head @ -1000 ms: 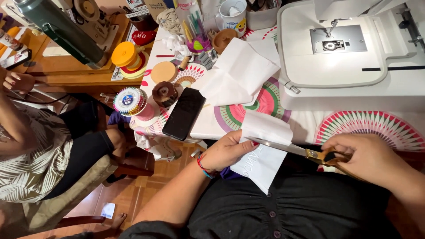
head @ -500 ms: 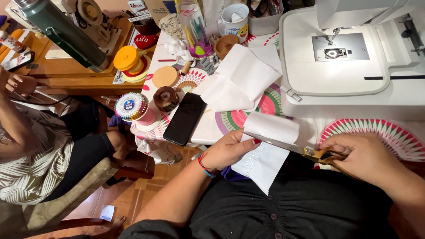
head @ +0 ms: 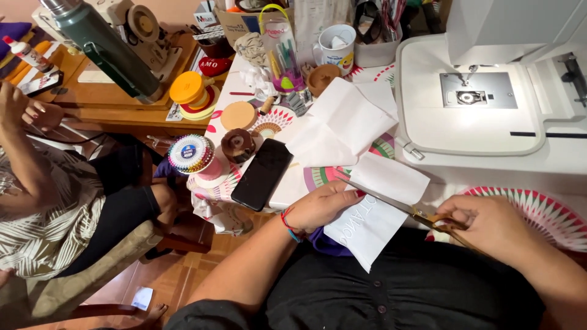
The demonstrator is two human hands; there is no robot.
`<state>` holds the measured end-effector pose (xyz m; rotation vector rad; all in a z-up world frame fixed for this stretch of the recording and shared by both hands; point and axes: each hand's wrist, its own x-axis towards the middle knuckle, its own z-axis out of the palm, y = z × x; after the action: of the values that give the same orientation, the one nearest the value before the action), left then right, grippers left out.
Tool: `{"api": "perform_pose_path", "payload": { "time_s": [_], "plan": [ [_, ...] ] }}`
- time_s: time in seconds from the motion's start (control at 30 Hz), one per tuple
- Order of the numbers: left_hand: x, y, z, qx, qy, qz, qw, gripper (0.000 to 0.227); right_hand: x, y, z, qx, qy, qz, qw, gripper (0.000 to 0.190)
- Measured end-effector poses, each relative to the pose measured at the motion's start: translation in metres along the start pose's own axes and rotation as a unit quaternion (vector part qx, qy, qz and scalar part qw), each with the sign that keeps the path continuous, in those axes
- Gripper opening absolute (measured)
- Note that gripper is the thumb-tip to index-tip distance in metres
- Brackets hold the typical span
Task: The person uses scissors to cut a white pattern and then manipulates a small purple fabric pouch on a sewing table.
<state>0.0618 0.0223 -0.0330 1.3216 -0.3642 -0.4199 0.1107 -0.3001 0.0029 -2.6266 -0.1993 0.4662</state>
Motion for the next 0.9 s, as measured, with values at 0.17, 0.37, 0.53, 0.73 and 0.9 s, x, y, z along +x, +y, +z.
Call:
{"api": "perform_pose_path", "payload": {
  "time_s": [0.17,0.37,0.53,0.73,0.9],
  "plan": [
    [0.001,-0.001,-0.003,-0.026,0.035,0.003,0.999,0.022,0.005,-0.008,0.002,0.035,-0.034,0.011,0.999,0.029],
    [0.008,-0.008,-0.019,0.007,0.035,-0.02,0.999,0.02,0.024,-0.017,0.006,0.027,-0.089,0.002,0.996,0.029],
    [0.015,0.0,-0.031,-0.013,0.049,-0.025,0.998,0.034,0.032,-0.033,0.005,0.155,-0.126,0.002,0.98,0.027],
    [0.014,0.022,-0.031,0.019,0.156,-0.128,0.979,0.045,0.035,-0.053,0.005,0.188,-0.135,0.039,0.972,0.02],
    [0.007,0.043,-0.02,0.067,0.193,-0.186,0.961,0.035,0.024,-0.082,-0.006,0.163,-0.141,0.104,0.971,0.027]
  ]
}}
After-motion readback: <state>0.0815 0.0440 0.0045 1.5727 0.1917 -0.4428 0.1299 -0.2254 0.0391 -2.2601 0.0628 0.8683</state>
